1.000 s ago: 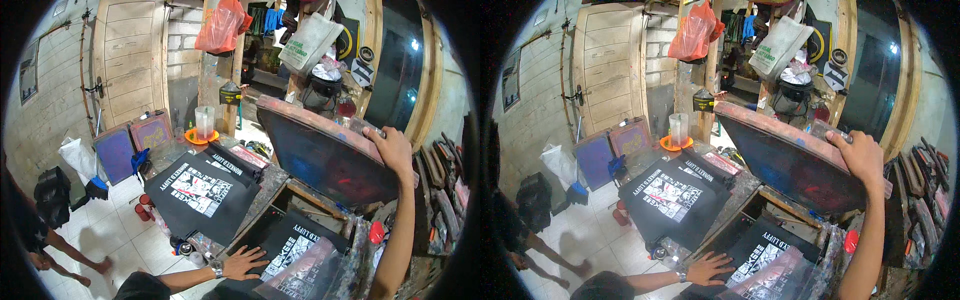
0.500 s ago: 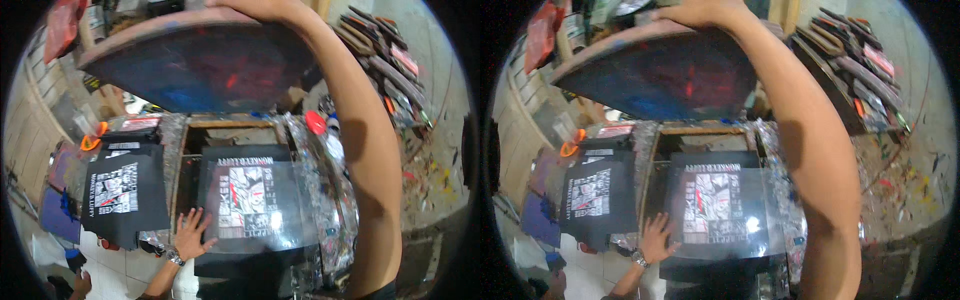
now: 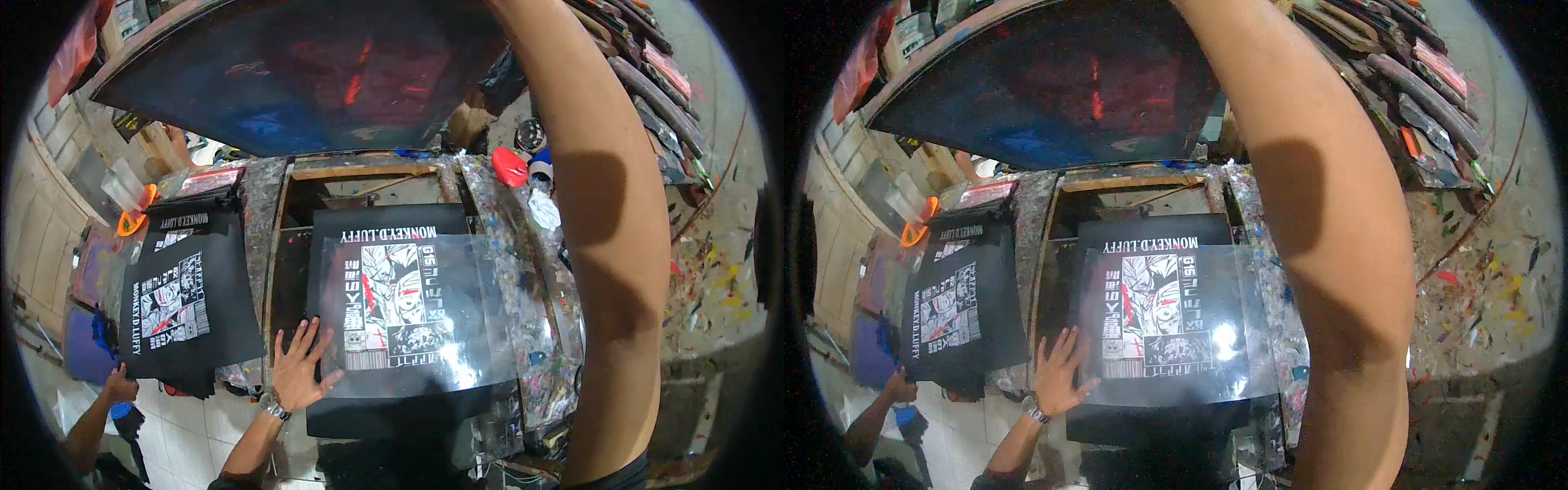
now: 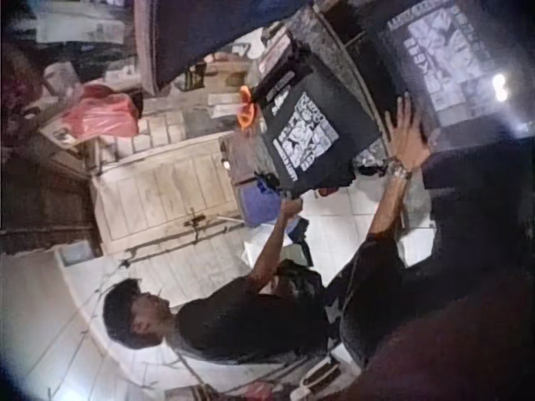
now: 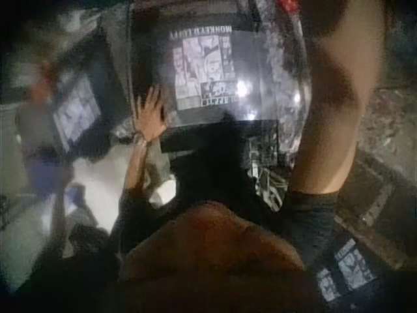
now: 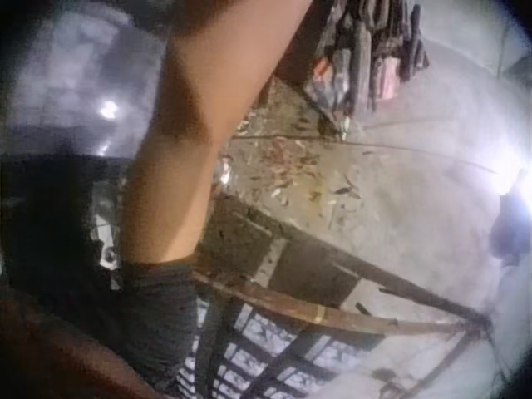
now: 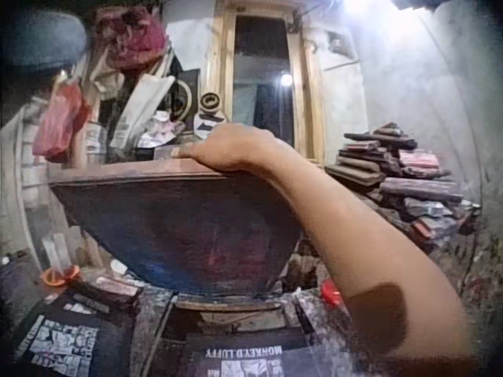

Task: The person performs screen printing on black shirts using a manual press. The person places a shirt on the platen, lowers the screen, applies red ink with a squeegee, and lifts the screen to reveal the print before removing the shirt and repeating the process.

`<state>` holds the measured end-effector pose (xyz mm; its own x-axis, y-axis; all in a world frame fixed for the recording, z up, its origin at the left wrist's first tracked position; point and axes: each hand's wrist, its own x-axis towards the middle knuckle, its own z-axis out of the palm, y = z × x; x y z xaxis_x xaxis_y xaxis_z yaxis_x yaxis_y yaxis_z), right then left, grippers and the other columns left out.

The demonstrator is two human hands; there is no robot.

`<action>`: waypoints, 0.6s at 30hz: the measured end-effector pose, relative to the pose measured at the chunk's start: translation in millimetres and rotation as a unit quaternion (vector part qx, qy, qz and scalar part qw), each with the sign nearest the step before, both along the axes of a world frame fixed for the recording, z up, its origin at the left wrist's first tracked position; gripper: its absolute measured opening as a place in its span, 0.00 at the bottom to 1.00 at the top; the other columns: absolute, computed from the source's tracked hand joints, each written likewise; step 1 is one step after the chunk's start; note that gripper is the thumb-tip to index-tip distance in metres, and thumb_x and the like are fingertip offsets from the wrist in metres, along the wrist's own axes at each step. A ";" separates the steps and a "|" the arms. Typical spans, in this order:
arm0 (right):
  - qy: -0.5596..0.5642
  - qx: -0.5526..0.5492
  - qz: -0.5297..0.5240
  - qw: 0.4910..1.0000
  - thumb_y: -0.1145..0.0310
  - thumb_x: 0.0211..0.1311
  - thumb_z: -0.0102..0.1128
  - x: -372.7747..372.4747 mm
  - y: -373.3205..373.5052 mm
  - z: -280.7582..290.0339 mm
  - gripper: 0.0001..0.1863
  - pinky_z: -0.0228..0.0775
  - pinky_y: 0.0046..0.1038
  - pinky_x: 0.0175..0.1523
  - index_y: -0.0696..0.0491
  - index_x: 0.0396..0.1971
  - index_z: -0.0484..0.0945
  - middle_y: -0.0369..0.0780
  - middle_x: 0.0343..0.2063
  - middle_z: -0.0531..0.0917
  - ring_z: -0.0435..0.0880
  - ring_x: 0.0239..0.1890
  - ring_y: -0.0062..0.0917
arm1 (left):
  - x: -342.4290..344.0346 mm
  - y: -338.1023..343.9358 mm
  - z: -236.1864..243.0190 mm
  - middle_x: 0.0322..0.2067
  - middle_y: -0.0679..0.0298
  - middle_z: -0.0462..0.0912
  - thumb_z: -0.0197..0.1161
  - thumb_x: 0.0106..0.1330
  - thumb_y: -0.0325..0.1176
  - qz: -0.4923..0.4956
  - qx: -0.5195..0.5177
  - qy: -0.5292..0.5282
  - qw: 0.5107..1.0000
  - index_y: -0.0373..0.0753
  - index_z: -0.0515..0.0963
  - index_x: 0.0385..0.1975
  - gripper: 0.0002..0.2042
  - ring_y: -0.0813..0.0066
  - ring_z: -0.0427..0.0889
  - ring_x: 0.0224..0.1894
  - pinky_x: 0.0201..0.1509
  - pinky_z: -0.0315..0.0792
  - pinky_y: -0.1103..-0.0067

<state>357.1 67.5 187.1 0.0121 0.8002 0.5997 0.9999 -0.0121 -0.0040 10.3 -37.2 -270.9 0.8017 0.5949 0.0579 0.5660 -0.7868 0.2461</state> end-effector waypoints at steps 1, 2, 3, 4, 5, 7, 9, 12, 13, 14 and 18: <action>0.002 0.002 0.003 1.000 0.27 0.63 0.52 0.7 0.9 1.2 0.49 0.69 0.43 0.67 0.67 0.53 0.82 0.63 0.58 0.79 0.77 0.63 0.56 | -0.2 0.1 2.0 0.77 0.50 0.59 0.61 0.64 0.62 0.005 0.002 0.006 1.000 0.46 0.66 0.74 0.41 0.52 0.56 0.79 0.79 0.40 0.44; -0.008 0.000 0.005 1.000 0.28 0.63 0.51 0.3 1.0 2.0 0.48 0.69 0.43 0.67 0.66 0.52 0.82 0.63 0.58 0.79 0.78 0.63 0.56 | -1.8 1.3 2.1 0.77 0.50 0.59 0.61 0.64 0.62 0.008 0.004 0.008 1.000 0.46 0.66 0.74 0.41 0.52 0.56 0.79 0.79 0.40 0.44; -0.020 -0.003 0.005 1.000 0.28 0.63 0.51 2.8 1.9 2.8 0.48 0.69 0.43 0.67 0.65 0.52 0.82 0.63 0.57 0.79 0.78 0.62 0.56 | -0.6 1.9 -0.8 0.77 0.50 0.59 0.62 0.64 0.62 -0.001 0.008 0.005 1.000 0.46 0.65 0.74 0.41 0.52 0.56 0.79 0.79 0.41 0.44; -0.020 -0.003 0.006 1.000 0.28 0.63 0.51 5.9 3.0 2.6 0.48 0.69 0.43 0.67 0.65 0.52 0.82 0.63 0.57 0.79 0.78 0.62 0.56 | -0.1 2.5 -2.9 0.77 0.50 0.59 0.62 0.64 0.62 -0.011 0.012 0.003 1.000 0.45 0.65 0.75 0.41 0.51 0.56 0.79 0.79 0.41 0.44; -0.022 -0.005 0.015 1.000 0.28 0.64 0.51 9.4 4.4 1.9 0.47 0.69 0.44 0.67 0.64 0.52 0.82 0.63 0.57 0.79 0.78 0.62 0.56 | -1.9 3.5 -4.2 0.77 0.50 0.59 0.62 0.64 0.62 -0.010 0.012 0.002 1.000 0.45 0.65 0.75 0.41 0.51 0.56 0.79 0.79 0.41 0.44; -0.024 -0.009 0.023 0.999 0.29 0.64 0.50 15.1 8.0 0.8 0.46 0.69 0.44 0.67 0.63 0.52 0.83 0.63 0.57 0.79 0.78 0.62 0.56 | -4.7 6.7 -6.6 0.76 0.50 0.59 0.61 0.65 0.63 -0.031 0.006 -0.002 1.000 0.47 0.64 0.75 0.41 0.49 0.57 0.78 0.78 0.41 0.42; -0.026 -0.012 0.057 0.998 0.30 0.64 0.50 22.4 13.5 -1.1 0.44 0.68 0.44 0.67 0.62 0.53 0.83 0.63 0.58 0.79 0.78 0.62 0.56 | -3.3 4.0 -0.5 0.76 0.50 0.59 0.60 0.65 0.63 -0.033 0.003 0.024 0.999 0.47 0.64 0.75 0.42 0.48 0.56 0.78 0.78 0.41 0.42; -0.045 -0.012 0.058 0.997 0.32 0.66 0.50 35.2 38.4 3.1 0.42 0.68 0.43 0.68 0.60 0.55 0.83 0.62 0.59 0.78 0.77 0.63 0.55 | 2.9 3.2 1.8 0.77 0.51 0.58 0.59 0.66 0.64 -0.034 -0.015 0.065 0.997 0.47 0.63 0.76 0.42 0.49 0.55 0.79 0.78 0.40 0.43; -0.023 -0.002 0.051 0.998 0.32 0.67 0.50 22.7 31.3 -1.8 0.41 0.68 0.42 0.69 0.58 0.56 0.83 0.61 0.60 0.78 0.77 0.64 0.55 | -3.6 5.9 -4.3 0.77 0.51 0.58 0.59 0.66 0.64 -0.031 -0.005 0.064 0.997 0.48 0.63 0.76 0.42 0.49 0.55 0.79 0.78 0.40 0.43; 0.008 -0.016 0.096 0.995 0.33 0.66 0.52 18.1 15.2 -7.0 0.41 0.66 0.41 0.69 0.58 0.57 0.82 0.60 0.60 0.78 0.77 0.64 0.54 | -10.2 8.4 -10.4 0.77 0.52 0.57 0.59 0.66 0.64 -0.028 0.005 0.063 0.998 0.48 0.63 0.76 0.41 0.50 0.55 0.79 0.79 0.39 0.43; 0.011 -0.011 0.072 0.997 0.34 0.65 0.55 23.7 7.3 -9.5 0.40 0.66 0.39 0.69 0.58 0.57 0.83 0.58 0.60 0.80 0.78 0.64 0.49 | 0.3 10.2 -19.6 0.76 0.49 0.59 0.59 0.65 0.65 -0.041 -0.007 0.031 0.999 0.46 0.64 0.75 0.42 0.47 0.53 0.79 0.79 0.37 0.42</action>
